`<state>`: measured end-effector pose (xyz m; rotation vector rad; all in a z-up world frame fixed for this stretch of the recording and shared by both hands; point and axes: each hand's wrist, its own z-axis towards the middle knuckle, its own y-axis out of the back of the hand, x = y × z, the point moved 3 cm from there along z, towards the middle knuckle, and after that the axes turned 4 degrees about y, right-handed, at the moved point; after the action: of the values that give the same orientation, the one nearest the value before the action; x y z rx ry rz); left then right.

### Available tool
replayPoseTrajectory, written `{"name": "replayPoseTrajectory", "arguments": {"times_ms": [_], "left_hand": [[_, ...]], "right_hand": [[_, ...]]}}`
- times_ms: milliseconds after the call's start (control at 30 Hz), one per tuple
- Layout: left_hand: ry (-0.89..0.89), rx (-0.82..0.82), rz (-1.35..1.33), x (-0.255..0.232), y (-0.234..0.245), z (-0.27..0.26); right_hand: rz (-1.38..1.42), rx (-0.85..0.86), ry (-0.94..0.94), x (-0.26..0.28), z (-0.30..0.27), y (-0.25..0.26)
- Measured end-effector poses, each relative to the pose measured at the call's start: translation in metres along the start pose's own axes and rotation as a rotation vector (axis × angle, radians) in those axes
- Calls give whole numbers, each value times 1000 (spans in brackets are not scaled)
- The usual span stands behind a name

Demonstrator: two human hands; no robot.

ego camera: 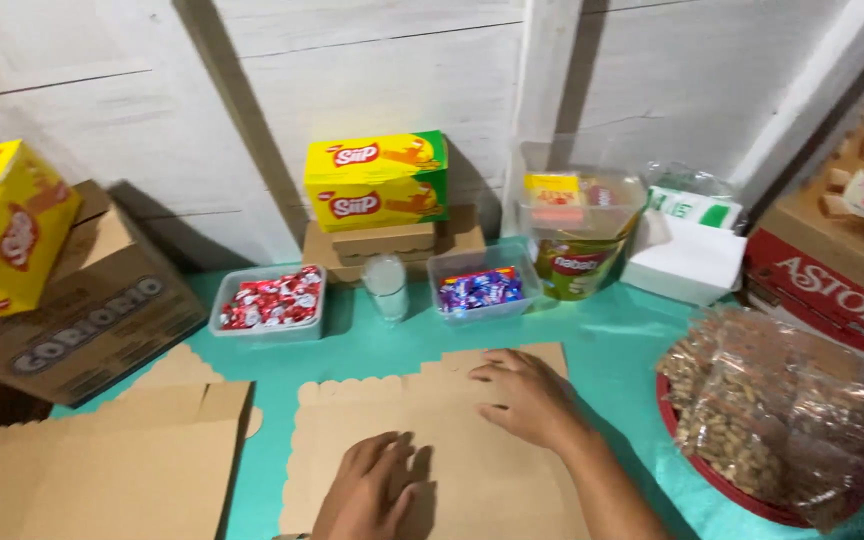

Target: The person is seen folding flat cardboard templates into small boxes, likely for packaging snacks. They carefully fold along the pre-scored lines and tuck in the flaps to secure the box shape.

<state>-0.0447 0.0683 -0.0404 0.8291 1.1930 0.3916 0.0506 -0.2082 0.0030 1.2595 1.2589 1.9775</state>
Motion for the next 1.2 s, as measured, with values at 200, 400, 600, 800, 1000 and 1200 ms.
{"name": "replayPoseTrajectory", "arguments": {"times_ms": [200,400,600,800,1000,1200], "left_hand": [[363,192,309,10,15,-28],[347,242,443,-4,36,-17],[312,184,390,14,41,-8],[501,268,381,-6,52,1],[381,152,415,-7,38,7],[236,179,273,-11,39,14]], "right_hand": [[-78,446,-90,55,7,-6],[-96,599,-217,84,2,1],[-243,683,-270,105,-2,-7],[-317,729,-288,130,-24,-22],[-432,594,-230,105,-56,-72],[-318,579,-303,89,-67,-65]]}}
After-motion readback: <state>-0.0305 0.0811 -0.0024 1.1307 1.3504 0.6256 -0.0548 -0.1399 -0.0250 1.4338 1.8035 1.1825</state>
